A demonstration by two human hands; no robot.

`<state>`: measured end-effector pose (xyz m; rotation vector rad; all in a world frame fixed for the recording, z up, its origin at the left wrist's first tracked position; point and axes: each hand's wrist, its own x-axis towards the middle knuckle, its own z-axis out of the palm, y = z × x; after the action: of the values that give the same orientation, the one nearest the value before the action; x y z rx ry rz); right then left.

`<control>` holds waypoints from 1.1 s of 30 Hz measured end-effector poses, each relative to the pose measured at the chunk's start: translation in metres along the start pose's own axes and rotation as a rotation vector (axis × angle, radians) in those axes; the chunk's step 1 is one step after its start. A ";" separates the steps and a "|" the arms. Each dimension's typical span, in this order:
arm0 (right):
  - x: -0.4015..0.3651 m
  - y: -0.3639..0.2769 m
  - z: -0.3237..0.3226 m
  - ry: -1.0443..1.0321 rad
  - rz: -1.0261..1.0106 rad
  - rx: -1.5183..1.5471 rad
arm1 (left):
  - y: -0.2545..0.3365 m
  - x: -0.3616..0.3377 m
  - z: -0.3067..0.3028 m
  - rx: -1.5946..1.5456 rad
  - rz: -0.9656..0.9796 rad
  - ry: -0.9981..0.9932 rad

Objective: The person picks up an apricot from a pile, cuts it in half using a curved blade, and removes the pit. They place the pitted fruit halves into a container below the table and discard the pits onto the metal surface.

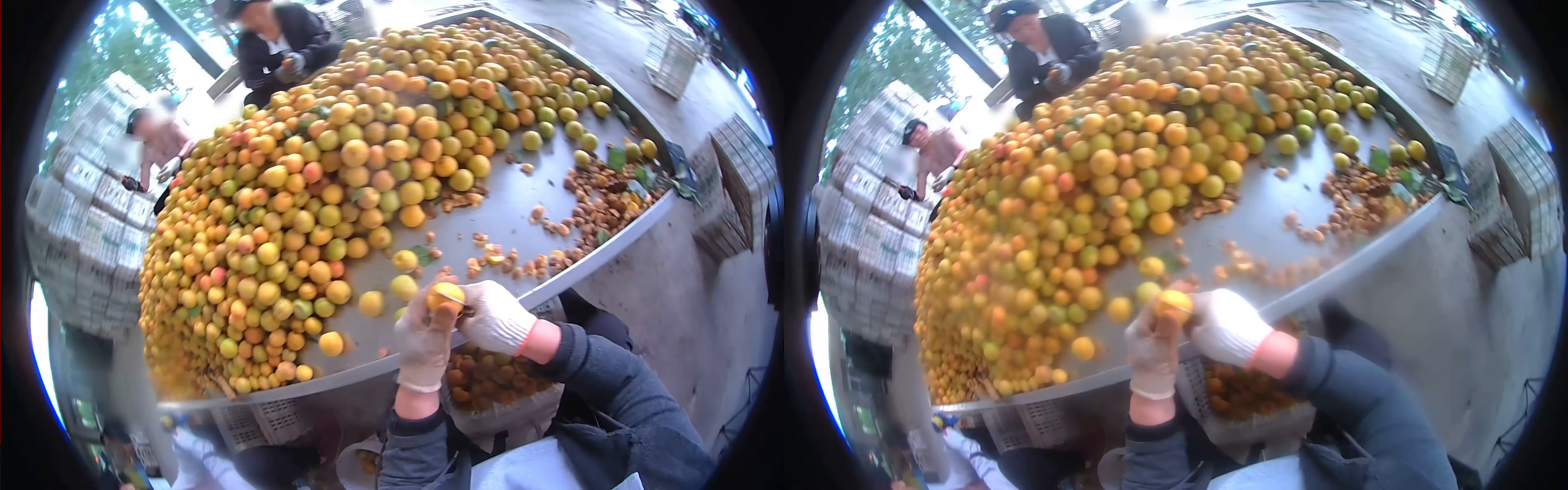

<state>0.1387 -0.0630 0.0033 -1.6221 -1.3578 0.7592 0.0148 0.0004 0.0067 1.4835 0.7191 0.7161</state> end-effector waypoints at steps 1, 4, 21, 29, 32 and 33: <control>-0.001 -0.008 -0.004 -0.032 0.060 0.009 | -0.005 -0.002 0.000 0.079 0.102 0.062; 0.001 -0.012 -0.012 -0.086 0.118 0.031 | -0.001 -0.002 0.001 0.272 0.253 0.137; 0.000 0.005 0.004 -0.030 0.028 -0.032 | -0.001 -0.004 0.022 -0.207 0.173 0.184; -0.005 -0.001 -0.013 -0.071 0.005 0.023 | -0.007 0.000 0.007 0.251 0.299 0.127; -0.004 -0.002 -0.005 -0.050 0.029 0.161 | 0.006 0.000 0.001 0.559 0.505 0.178; -0.004 -0.001 -0.001 -0.038 0.045 0.263 | 0.007 -0.002 0.002 0.522 0.458 0.210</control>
<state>0.1380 -0.0672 0.0043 -1.4401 -1.1958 0.9576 0.0155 -0.0022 0.0139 2.1100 0.7678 1.0998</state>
